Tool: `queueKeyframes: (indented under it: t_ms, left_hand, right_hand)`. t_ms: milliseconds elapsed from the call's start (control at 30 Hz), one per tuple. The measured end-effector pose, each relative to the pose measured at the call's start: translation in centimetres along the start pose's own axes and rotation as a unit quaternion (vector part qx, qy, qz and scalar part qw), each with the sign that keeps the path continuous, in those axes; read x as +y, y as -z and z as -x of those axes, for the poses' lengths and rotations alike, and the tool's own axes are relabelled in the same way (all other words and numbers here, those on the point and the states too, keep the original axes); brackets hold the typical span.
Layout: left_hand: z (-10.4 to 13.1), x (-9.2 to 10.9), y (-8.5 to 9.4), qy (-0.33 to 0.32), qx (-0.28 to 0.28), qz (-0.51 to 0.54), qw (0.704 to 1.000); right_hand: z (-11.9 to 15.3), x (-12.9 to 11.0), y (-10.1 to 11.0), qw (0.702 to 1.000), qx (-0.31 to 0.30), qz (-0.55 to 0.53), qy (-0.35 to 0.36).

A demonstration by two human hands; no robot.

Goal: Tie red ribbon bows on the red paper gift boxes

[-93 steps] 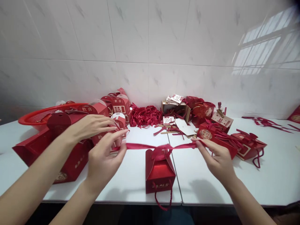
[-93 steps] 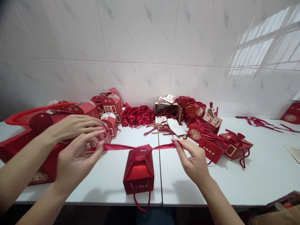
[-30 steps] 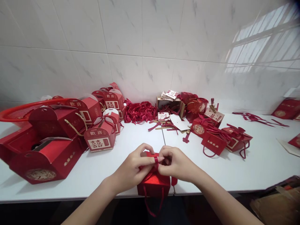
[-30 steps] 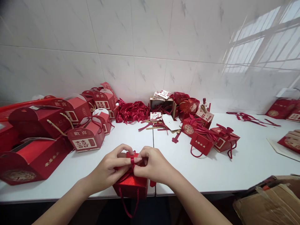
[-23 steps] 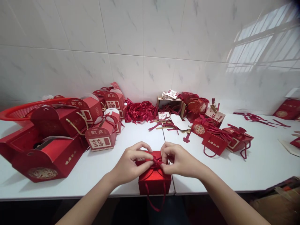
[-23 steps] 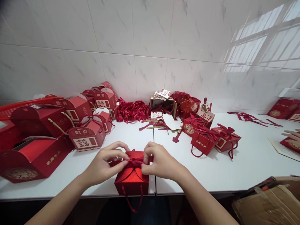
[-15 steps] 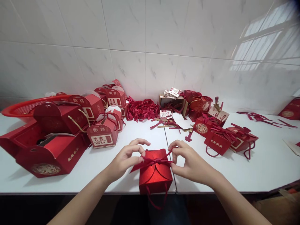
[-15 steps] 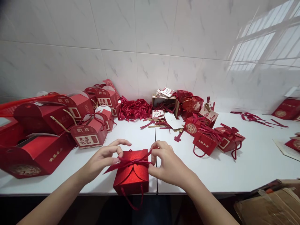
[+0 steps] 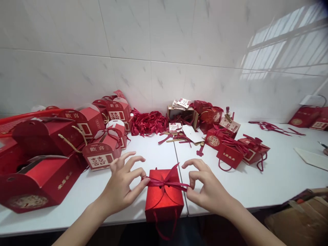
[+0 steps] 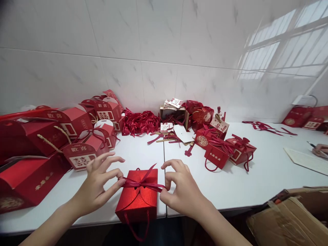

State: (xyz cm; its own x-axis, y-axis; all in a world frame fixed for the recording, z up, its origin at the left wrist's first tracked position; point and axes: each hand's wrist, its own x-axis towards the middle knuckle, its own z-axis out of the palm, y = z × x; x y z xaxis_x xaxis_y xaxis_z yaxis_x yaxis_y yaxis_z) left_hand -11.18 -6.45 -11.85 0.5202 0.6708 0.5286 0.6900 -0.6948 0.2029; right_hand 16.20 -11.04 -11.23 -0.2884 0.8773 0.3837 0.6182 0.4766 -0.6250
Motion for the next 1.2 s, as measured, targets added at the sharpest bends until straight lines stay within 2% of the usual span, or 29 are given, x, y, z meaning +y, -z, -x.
queueKeyframes:
  t_ms: [67,167,333,433,500,567,600,667,733,767,833,933,1033,1100,1200]
  left_hand:
    - [0.4,0.0,-0.8,0.012,-0.017,0.09,0.996]
    - [0.8,0.5,-2.2,0.06,-0.04,0.225,0.972]
    - [0.3,3.3,-4.2,0.083,-0.058,0.364,0.926]
    - [-0.3,4.3,-4.6,0.086,-0.052,0.414,0.905]
    - [-0.4,3.6,-4.3,0.091,-0.024,0.424,0.901]
    - [-0.3,1.5,-3.4,0.113,0.042,0.391,0.912]
    - [-0.2,0.2,-2.7,0.138,0.097,0.347,0.923]
    - [-0.2,-2.5,-1.2,0.211,0.221,0.185,0.934]
    - [-0.2,-4.9,0.2,0.274,0.306,0.002,0.912]
    - [-0.2,-5.9,0.8,0.296,0.326,-0.062,0.895]
    - [-0.3,-7.4,1.4,0.342,0.326,-0.119,0.873]
    - [-0.5,-8.9,1.2,0.42,0.293,-0.11,0.852]
    - [-0.5,-9.9,0.6,0.438,0.264,-0.109,0.853]
    - [-0.5,-10.4,0.3,0.439,0.265,-0.116,0.851]
    - [0.0,-10.7,0.1,0.445,0.292,-0.068,0.844]
  right_hand:
    - [0.4,0.1,0.3,0.999,-0.012,-0.04,-0.012]
    - [1.4,0.6,0.2,0.993,-0.049,-0.107,-0.027]
    - [3.1,1.5,-1.0,0.984,-0.099,-0.146,0.012]
    - [4.4,2.2,-1.0,0.993,-0.067,-0.096,-0.003]
    - [5.6,3.6,-0.4,0.999,-0.007,-0.033,-0.037]
    - [6.7,6.1,0.8,0.995,0.074,0.04,-0.062]
    - [7.1,7.7,1.5,0.987,0.123,0.077,-0.065]
    - [7.6,11.3,3.3,0.962,0.217,0.158,-0.057]
    - [7.5,14.7,5.0,0.921,0.296,0.248,-0.054]
    - [7.2,16.0,5.6,0.9,0.317,0.292,-0.065]
    - [6.2,17.5,6.2,0.87,0.337,0.346,-0.1]
    - [4.6,16.8,5.3,0.836,0.377,0.369,-0.149]
    - [3.4,13.5,3.2,0.826,0.399,0.376,-0.133]
    - [2.8,11.0,1.8,0.841,0.387,0.372,-0.074]
    - [2.1,7.6,-0.2,0.891,0.32,0.321,0.001]
